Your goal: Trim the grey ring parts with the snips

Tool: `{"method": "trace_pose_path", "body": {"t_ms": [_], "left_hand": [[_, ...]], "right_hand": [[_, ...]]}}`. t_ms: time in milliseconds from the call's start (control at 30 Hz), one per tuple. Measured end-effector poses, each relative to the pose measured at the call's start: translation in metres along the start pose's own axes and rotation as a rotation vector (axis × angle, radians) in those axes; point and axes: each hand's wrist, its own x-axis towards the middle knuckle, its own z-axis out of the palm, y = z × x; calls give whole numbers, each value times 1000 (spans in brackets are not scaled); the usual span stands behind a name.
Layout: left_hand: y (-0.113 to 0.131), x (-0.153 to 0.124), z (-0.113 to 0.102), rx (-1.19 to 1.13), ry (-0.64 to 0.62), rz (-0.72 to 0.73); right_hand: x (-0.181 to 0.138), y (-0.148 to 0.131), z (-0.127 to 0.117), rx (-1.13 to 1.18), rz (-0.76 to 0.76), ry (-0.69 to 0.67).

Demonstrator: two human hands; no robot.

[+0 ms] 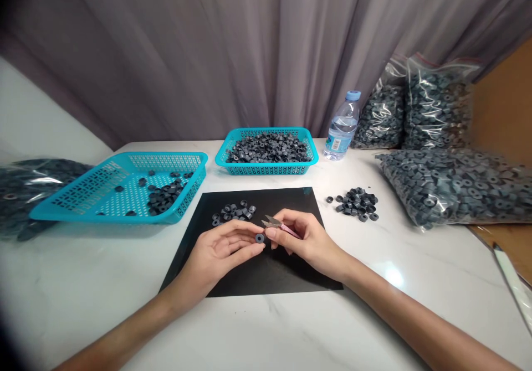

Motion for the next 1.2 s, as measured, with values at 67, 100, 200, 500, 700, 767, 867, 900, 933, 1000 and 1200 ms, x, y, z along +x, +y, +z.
{"method": "trace_pose_path", "body": {"t_ms": [67, 100, 200, 500, 700, 767, 867, 900, 933, 1000, 1200], "left_hand": [[0, 0, -1, 28, 16, 20], [0, 0, -1, 40, 23, 28], [1, 0, -1, 59, 35, 41], [2, -1, 0, 61, 35, 43], [0, 0, -1, 108, 64, 62], [1, 0, -2, 113, 64, 57], [3, 1, -2, 89, 43, 39], [3, 1, -2, 78, 34, 32], [4, 2, -2, 67, 26, 26], [5, 3, -3, 51, 12, 16], [8, 3, -7, 28, -14, -14]], "right_hand": [[0, 1, 0, -1, 3, 7], [1, 1, 0, 0, 3, 9], [0, 2, 0, 1, -2, 10], [1, 3, 0, 15, -7, 33], [-1, 5, 3, -42, -10, 109], [-2, 4, 4, -113, -39, 116], [-4, 3, 5, -208, -106, 120], [-4, 3, 5, -226, -118, 132], [-4, 3, 5, -245, -124, 148], [-5, 3, 5, -297, -133, 186], [-7, 4, 6, -432, -252, 211]]}}
